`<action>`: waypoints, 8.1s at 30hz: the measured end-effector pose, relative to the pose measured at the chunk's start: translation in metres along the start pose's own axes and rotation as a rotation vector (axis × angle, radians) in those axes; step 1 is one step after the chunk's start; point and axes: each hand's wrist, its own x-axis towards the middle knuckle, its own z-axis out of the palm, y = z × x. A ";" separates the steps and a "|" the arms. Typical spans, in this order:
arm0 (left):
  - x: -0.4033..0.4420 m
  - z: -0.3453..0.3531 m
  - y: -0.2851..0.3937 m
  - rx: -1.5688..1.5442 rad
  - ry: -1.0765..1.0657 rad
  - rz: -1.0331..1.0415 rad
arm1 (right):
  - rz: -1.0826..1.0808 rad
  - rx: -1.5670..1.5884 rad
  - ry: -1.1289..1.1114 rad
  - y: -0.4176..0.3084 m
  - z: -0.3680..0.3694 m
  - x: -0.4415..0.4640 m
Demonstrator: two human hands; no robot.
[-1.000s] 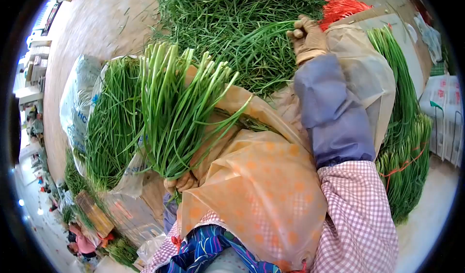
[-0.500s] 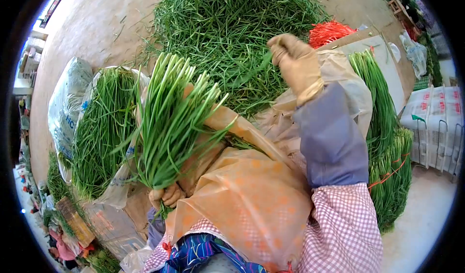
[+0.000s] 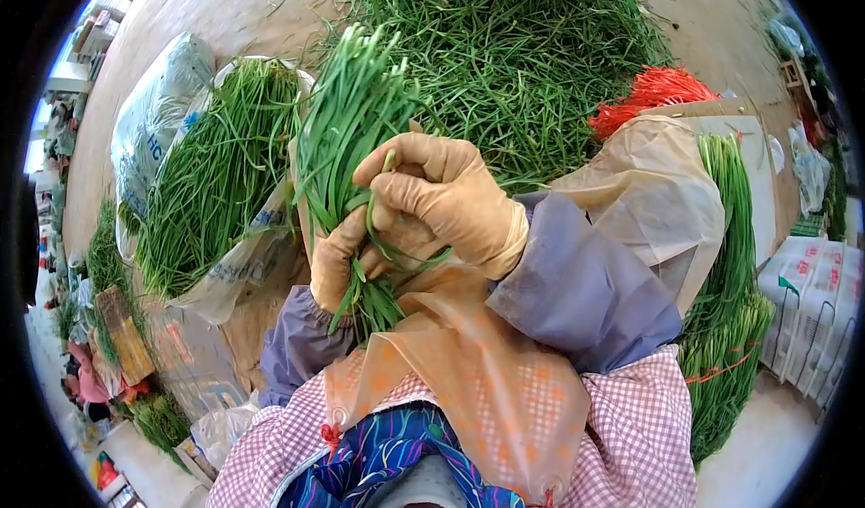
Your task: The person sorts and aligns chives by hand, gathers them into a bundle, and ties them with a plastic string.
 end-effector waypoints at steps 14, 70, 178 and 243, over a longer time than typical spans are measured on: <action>0.008 0.003 0.000 0.279 0.254 -0.137 | -0.443 -0.788 0.103 0.017 -0.036 -0.010; -0.063 -0.090 0.060 1.422 -0.224 -0.124 | 0.331 -1.040 -0.229 -0.012 -0.088 0.084; 0.016 0.002 -0.021 0.347 -0.533 -0.300 | -0.695 -1.047 0.455 -0.009 -0.111 0.009; 0.016 -0.014 -0.015 0.274 -0.571 -0.286 | -0.574 -1.126 0.291 -0.030 -0.087 -0.036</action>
